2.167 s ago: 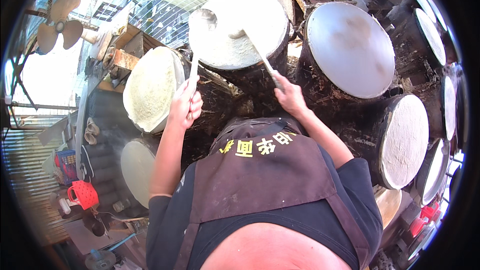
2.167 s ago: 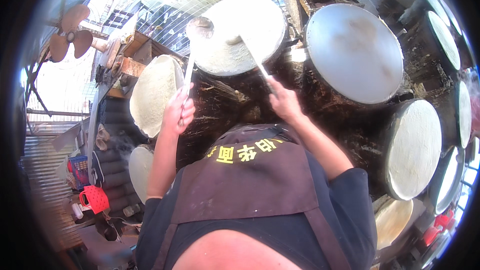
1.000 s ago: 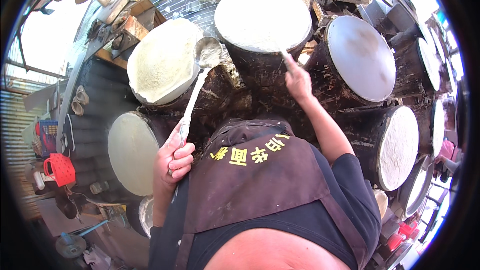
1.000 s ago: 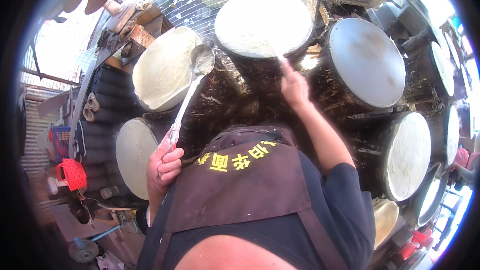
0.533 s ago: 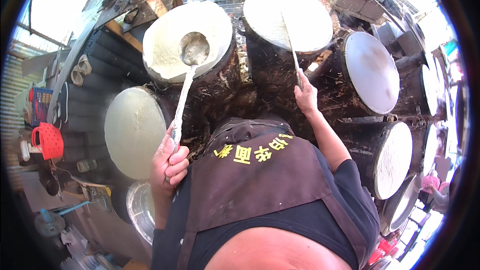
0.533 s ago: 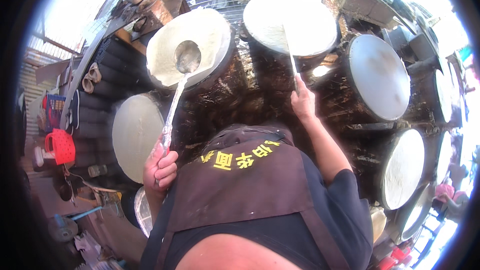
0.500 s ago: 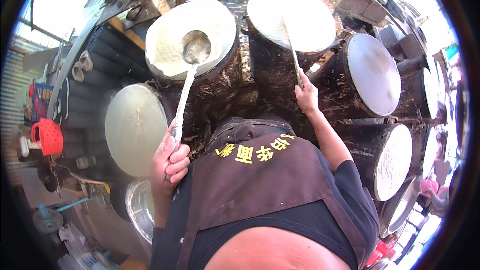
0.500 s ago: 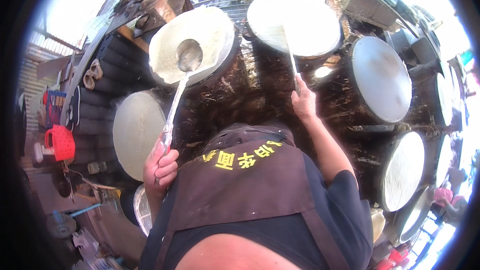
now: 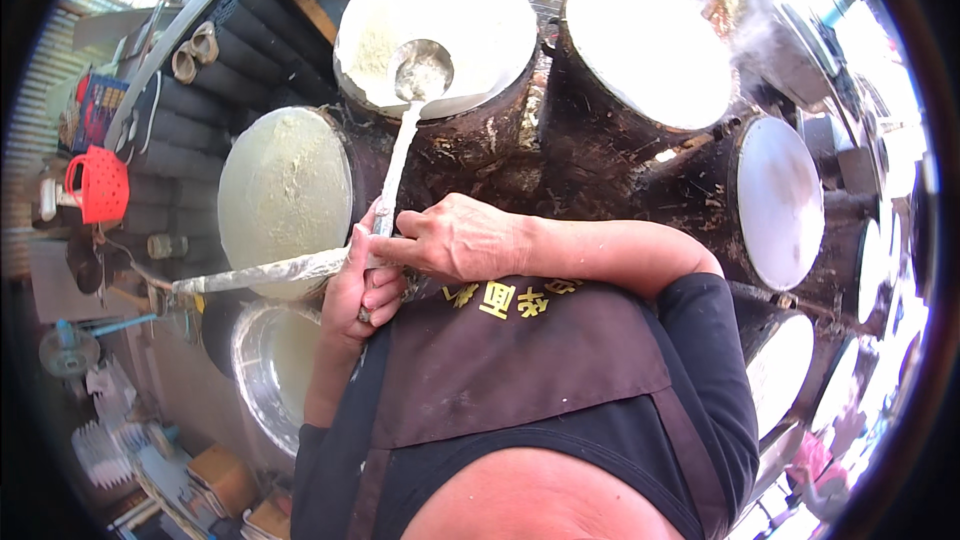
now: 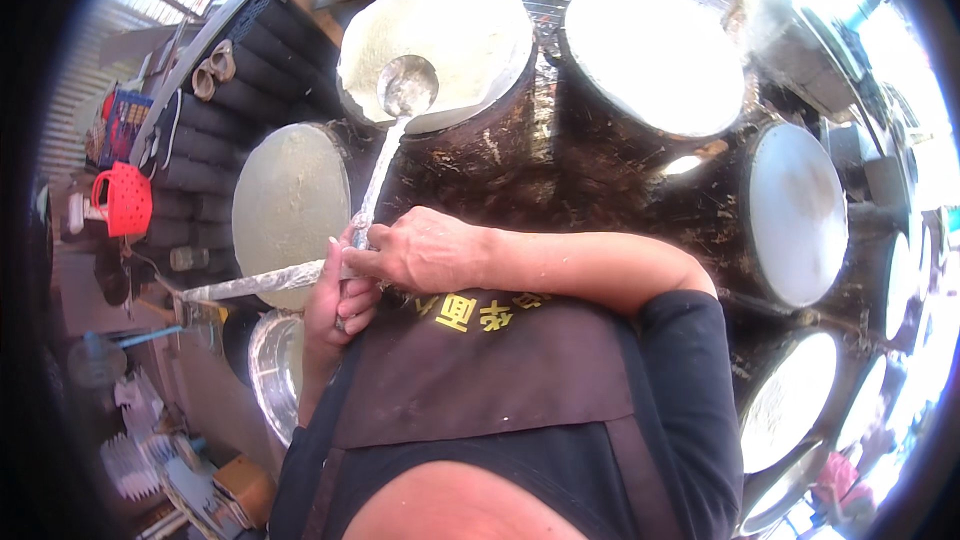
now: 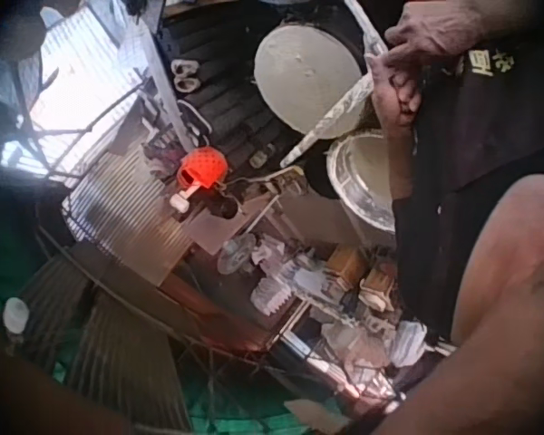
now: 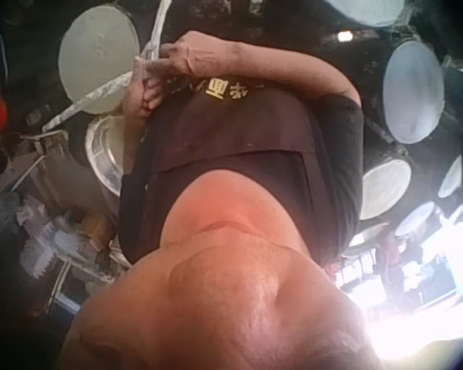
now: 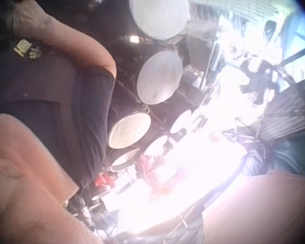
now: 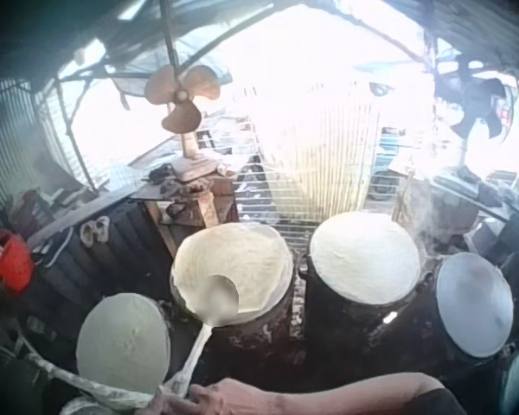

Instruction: The person ladles batter onto multiple hot griddles, spreads it into thin circles, and flips the crepes as they cook. Finished crepes are stacked on a nearby surface. The process is repeated continuously across several griddles.

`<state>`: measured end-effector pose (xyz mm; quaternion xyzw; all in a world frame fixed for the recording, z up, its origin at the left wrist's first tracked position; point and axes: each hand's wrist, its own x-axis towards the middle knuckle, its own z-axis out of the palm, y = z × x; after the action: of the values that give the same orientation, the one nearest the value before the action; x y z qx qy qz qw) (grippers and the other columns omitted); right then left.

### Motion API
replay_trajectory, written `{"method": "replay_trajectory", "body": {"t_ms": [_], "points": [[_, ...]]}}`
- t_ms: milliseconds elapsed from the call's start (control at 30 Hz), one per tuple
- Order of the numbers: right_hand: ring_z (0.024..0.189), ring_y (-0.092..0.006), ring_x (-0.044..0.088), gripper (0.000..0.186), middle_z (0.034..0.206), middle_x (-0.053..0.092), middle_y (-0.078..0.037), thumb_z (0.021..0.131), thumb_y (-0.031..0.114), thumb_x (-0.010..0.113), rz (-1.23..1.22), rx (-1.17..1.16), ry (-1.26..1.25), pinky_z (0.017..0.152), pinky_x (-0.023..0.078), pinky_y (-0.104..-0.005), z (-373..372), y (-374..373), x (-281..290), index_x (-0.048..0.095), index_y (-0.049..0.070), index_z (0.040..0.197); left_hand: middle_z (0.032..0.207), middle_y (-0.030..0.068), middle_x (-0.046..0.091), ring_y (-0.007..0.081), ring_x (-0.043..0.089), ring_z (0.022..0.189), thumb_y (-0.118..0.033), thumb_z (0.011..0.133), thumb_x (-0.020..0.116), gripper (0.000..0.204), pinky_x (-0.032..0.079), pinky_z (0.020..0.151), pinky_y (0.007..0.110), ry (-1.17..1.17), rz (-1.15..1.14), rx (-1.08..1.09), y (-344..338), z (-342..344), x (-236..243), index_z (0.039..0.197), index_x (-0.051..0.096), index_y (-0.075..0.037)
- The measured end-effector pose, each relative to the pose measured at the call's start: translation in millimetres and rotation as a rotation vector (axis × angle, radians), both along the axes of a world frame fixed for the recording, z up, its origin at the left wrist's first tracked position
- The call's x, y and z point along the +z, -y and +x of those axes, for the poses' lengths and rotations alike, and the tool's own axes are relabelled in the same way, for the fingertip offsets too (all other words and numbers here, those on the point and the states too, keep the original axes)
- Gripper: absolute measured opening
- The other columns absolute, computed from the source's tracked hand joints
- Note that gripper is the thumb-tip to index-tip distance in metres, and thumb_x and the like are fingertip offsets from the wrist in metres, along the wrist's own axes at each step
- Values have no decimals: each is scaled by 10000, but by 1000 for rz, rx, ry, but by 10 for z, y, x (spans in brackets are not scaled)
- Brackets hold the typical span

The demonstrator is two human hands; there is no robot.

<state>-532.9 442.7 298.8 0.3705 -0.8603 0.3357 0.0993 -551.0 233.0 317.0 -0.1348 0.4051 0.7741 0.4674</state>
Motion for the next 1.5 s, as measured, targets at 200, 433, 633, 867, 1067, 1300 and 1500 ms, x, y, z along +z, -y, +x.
{"method": "replay_trajectory", "body": {"t_ms": [200,433,633,867,1067,1300,1500], "points": [[899,-320,622,461,940,635,-147,801,239,711,-236,-352,101,783,510,-401,-579,-426,-424,580,84,1215,640,-27,361,35,311,382,-447,982,431,538,320,286,182,-62,-14,262,-29,264,56,1464,239,-302],[1180,-364,436,688,1212,499,-201,743,61,640,226,-523,-207,1035,309,-529,-1490,-543,-1457,387,152,1376,624,-22,365,36,336,372,-444,992,404,432,321,262,188,22,154,572,-65,583,126,1394,343,-299],[1036,-377,518,428,982,553,-215,824,31,497,340,-400,-59,895,398,-527,-1821,-721,-1126,426,45,1246,598,-34,336,41,325,364,-480,988,384,411,302,259,186,35,101,720,-237,828,194,1358,424,-305],[820,-342,625,112,824,619,-166,849,83,486,195,-469,-208,685,504,-434,-2148,-1068,-328,529,54,948,577,-28,351,24,301,345,-430,999,393,426,288,236,169,1,141,811,-233,876,282,1387,378,-254],[823,-301,608,203,850,599,-128,859,89,476,283,-404,-199,690,512,-410,-1393,-1032,-356,517,90,1058,429,-13,365,118,306,271,-657,904,403,569,232,249,218,1,283,540,-1,767,299,679,357,-136],[863,-320,572,448,900,597,-132,723,-4,547,38,-608,14,762,473,-413,107,-957,-1234,547,59,1166,475,19,367,110,334,331,-606,944,369,593,304,291,229,71,466,267,219,628,214,653,363,-89],[871,-321,602,260,859,614,-126,783,16,492,-135,-962,70,744,494,-424,1428,-574,-1242,603,66,1013,528,-1,325,91,320,363,-536,971,384,537,308,297,236,43,417,-63,749,455,-79,875,504,-22]]}}
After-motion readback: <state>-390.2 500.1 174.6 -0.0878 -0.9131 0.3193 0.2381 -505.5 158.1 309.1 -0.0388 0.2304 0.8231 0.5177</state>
